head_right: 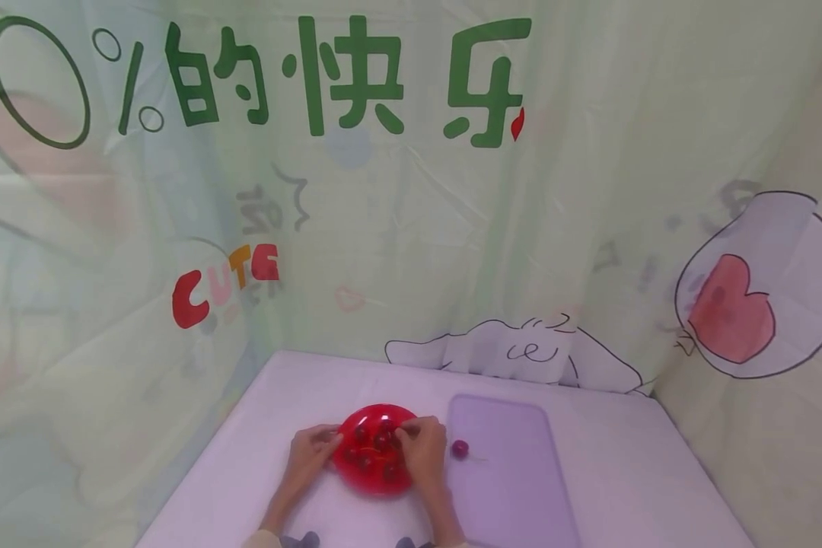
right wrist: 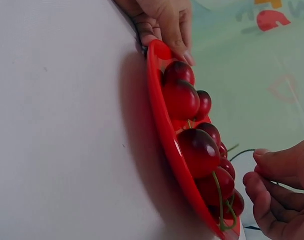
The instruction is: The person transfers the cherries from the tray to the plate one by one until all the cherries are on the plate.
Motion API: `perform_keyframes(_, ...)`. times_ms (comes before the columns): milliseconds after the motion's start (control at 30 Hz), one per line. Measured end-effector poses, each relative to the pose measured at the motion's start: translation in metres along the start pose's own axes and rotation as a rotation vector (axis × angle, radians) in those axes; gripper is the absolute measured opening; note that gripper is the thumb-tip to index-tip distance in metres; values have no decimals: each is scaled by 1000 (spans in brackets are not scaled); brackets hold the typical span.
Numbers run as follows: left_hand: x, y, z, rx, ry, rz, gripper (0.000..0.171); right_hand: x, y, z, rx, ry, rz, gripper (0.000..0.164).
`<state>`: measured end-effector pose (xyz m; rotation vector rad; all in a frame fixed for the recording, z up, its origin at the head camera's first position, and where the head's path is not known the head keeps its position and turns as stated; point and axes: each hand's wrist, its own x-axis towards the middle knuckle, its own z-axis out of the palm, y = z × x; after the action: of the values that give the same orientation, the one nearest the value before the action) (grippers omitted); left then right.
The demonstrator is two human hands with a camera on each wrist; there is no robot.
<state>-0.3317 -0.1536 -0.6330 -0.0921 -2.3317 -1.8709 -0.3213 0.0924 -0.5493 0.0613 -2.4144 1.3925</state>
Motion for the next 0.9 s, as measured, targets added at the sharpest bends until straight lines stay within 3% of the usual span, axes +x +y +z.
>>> perform_keyframes(200, -2, 1, 1, -9, -7, 25, 38, -1, 2, -19, 6, 36, 26, 11)
perform_keyframes(600, -1, 4, 1, -15, 11, -23, 36, -1, 22, -41, 3, 111, 34, 10)
perform_keyframes(900, -3, 9, 0, -29, 2, -9, 36, -4, 32, -58, -23, 164, 77, 7)
